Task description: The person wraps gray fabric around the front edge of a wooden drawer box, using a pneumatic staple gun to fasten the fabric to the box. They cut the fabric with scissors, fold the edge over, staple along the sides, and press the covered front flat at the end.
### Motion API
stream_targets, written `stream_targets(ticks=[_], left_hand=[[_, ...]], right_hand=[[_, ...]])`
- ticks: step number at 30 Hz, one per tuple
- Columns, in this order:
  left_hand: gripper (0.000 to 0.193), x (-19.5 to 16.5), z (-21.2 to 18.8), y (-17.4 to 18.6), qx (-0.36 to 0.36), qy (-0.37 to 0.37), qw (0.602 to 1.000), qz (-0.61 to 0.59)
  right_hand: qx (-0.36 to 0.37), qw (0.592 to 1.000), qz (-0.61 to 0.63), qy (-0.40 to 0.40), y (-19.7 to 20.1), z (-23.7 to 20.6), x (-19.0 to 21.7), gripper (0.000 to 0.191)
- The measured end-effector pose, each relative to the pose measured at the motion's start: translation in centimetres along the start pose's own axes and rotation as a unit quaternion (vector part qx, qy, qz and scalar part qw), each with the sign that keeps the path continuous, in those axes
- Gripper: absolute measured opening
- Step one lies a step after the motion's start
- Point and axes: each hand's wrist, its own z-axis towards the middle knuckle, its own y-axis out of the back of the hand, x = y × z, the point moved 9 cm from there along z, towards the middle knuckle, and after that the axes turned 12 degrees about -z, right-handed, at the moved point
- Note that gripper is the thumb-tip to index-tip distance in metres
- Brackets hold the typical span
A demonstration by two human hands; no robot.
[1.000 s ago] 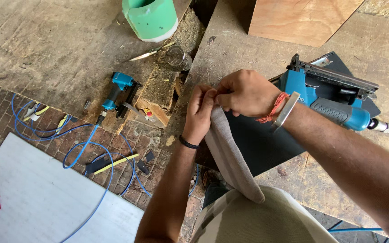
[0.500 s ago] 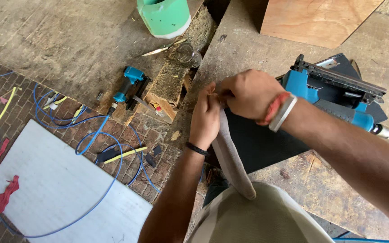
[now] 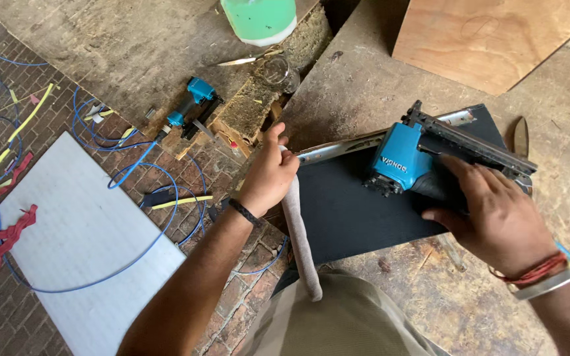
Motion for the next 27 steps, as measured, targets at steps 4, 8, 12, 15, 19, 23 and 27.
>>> stream_targets(ticks=[4,8,12,15,19,23,27], left_hand=[[0.068,-2.7,-1.6,-1.2,0.016,-0.093,0.995,0.009],[0.066,-5.4,-1.7,-3.4,0.094,-0.124,0.988,-0.002],[0.067,-9.6,-3.0,-4.5,0.173,-0.262,0.949,-0.022],[0.067,-10.7,-3.1,-4.5,0.210,-0.279,0.936,-0.045],[0.063,-10.5,-1.5,-5.6,0.251,-0.258,0.930,-0.068],[0.061,-9.5,-1.0,-6.8,0.358,-0.228,0.898,-0.112],[0.060,-9.8,0.9,-8.8,0.434,-0.217,0.867,-0.110]], right_hand=[[-0.039,0.998,-0.014,-0.051,1.1,-2.8,0.1,0.065],[-0.080,0.991,0.018,-0.104,3.4,-6.3,0.4,0.061],[-0.060,0.977,0.029,-0.201,4.4,-9.8,1.8,0.058],[-0.049,0.971,0.045,-0.232,5.3,-11.4,2.9,0.054],[0.044,0.958,0.085,-0.272,5.7,-13.4,2.8,0.053],[0.198,0.909,0.040,-0.365,5.4,-17.4,1.9,0.065],[0.213,0.859,0.037,-0.464,7.2,-24.3,0.9,0.073]])
